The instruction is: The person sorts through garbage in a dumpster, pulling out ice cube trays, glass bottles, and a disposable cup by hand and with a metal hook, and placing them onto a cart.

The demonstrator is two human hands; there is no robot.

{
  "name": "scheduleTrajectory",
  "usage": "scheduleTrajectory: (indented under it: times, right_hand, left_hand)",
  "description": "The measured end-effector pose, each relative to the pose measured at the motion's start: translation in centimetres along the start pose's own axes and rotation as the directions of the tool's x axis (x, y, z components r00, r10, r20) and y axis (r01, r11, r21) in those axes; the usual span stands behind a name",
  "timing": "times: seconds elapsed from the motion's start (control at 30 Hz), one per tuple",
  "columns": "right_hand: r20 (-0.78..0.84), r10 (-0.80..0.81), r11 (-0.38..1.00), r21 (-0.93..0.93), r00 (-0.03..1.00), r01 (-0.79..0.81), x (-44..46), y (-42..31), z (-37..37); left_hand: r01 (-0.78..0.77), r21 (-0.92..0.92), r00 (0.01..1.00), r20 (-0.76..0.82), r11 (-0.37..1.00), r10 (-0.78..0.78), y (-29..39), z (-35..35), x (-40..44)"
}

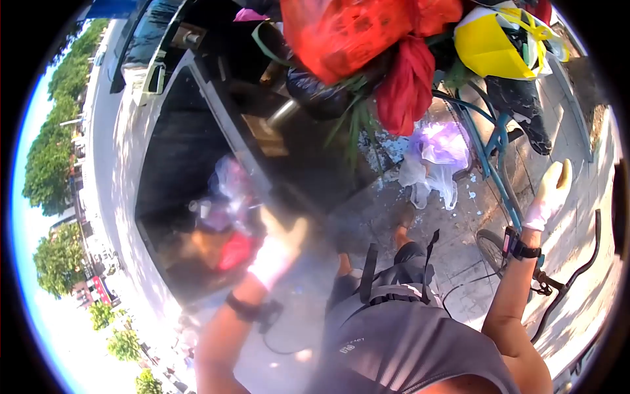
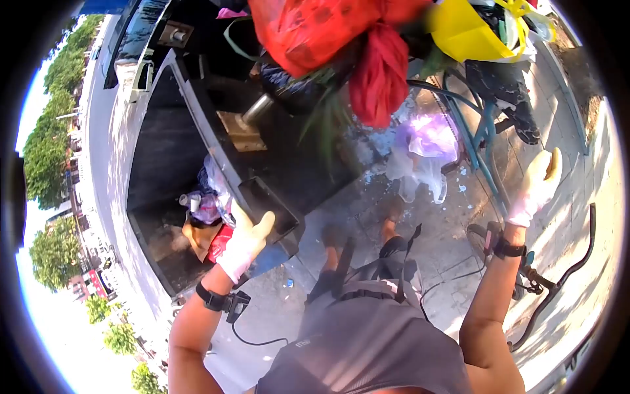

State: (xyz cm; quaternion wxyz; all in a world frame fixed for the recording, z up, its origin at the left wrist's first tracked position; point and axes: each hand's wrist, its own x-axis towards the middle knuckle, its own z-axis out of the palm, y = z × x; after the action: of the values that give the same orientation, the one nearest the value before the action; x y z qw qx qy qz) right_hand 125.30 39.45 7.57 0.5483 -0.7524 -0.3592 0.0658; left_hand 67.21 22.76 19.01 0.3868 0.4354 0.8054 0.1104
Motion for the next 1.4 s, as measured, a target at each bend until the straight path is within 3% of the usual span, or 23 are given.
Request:
scheduleTrajectory:
  times: [0.07,0.1,0.13,0.2,0.27,0.33,0.4,0.47,0.53,0.6,0.67,0.7,0.77,0.9,1.0,1.1,1.23,1.33,1.4]
  right_hand:
    - [0.279,-0.237,0.971,0.096,0.931,0.218,-7.1,-7.8,1.6]
    - [0.452,-0.190,0.974,0.198,0.871,0.110,-11.7,-13.8,2.3]
    - [0.561,-0.236,0.959,0.266,0.793,0.098,-15.7,-15.7,2.9]
    - [0.778,-0.347,0.937,0.310,0.523,0.161,-22.5,-20.1,3.1]
    - [0.755,-0.597,0.797,0.518,0.272,0.311,-28.4,-24.5,3.2]
    - [0.782,-0.597,0.795,0.547,0.177,0.264,-33.9,-27.8,2.9]
    - [0.835,-0.525,0.827,0.453,0.167,0.333,-38.4,-28.6,3.0]
    - [0.855,-0.475,0.836,0.365,0.208,0.409,-42.2,-29.0,3.8]
    - [0.818,-0.463,0.842,0.284,0.343,0.459,-44.7,-29.1,4.4]
    - [0.797,-0.342,0.908,0.145,0.497,0.393,-46.3,-28.3,4.8]
    - [0.760,-0.411,0.808,0.049,0.503,0.587,-47.3,-28.5,5.1]
    - [0.753,-0.420,0.805,0.052,0.507,0.591,-47.4,-28.1,5.2]
    - [0.753,-0.359,0.857,0.033,0.552,0.514,-47.6,-27.3,5.1]
    - [0.767,-0.320,0.848,-0.031,0.557,0.529,-47.9,-27.4,4.6]
    - [0.772,-0.348,0.792,-0.061,0.532,0.607,-47.3,-26.8,4.2]
    - [0.779,-0.347,0.761,-0.092,0.522,0.642,-46.8,-26.4,3.9]
    - [0.786,-0.355,0.757,-0.077,0.507,0.649,-46.5,-25.9,3.4]
    - [0.797,-0.335,0.770,-0.076,0.503,0.634,-46.3,-25.9,3.2]
    - [0.788,-0.354,0.754,-0.078,0.504,0.652,-46.3,-25.7,3.2]
  left_hand:
    - [0.034,-0.172,0.986,0.168,0.984,-0.005,2.0,-2.2,-0.5]
    - [0.097,-0.153,0.967,0.248,0.984,-0.057,1.8,-3.7,-0.6]
    - [-0.023,-0.152,0.951,0.301,0.988,0.068,2.0,-6.0,-0.5]
    - [0.039,-0.162,0.965,0.263,0.986,0.005,0.9,-10.5,-0.5]
    - [-0.010,0.006,0.996,0.087,1.000,0.010,-4.1,-14.2,1.3]
    - [-0.056,0.215,0.996,0.083,0.975,0.039,-12.8,-17.2,5.0]
    - [-0.314,0.435,0.909,0.395,0.844,0.135,-20.5,-19.1,8.0]
    - [-0.720,0.521,0.677,0.671,0.459,0.302,-28.5,-18.9,11.7]
    - [-0.507,0.469,0.752,0.651,0.723,0.106,-34.0,-16.7,13.3]
    - [-0.191,0.295,0.786,0.617,0.936,-0.034,-35.6,-16.0,13.2]
    - [-0.392,0.287,0.735,0.669,0.874,0.110,-36.6,-16.5,13.8]
    - [-0.383,0.270,0.760,0.635,0.883,0.136,-41.7,-13.8,16.2]
    - [-0.719,0.339,0.659,0.610,0.607,0.439,-49.4,-7.3,20.3]
    - [-0.572,0.283,0.678,0.691,0.770,0.249,-41.2,-12.3,18.0]
    - [-0.519,0.281,0.707,0.672,0.807,0.221,-39.2,-12.1,18.2]
    - [-0.585,0.271,0.695,0.652,0.764,0.301,-43.5,-4.5,20.9]
    - [-0.638,0.410,0.724,0.609,0.652,0.324,-46.7,4.4,22.3]
    - [-0.574,0.507,0.792,0.542,0.643,0.280,-47.7,6.7,22.1]
    - [-0.487,0.508,0.851,0.458,0.711,0.256,-46.8,4.3,21.3]
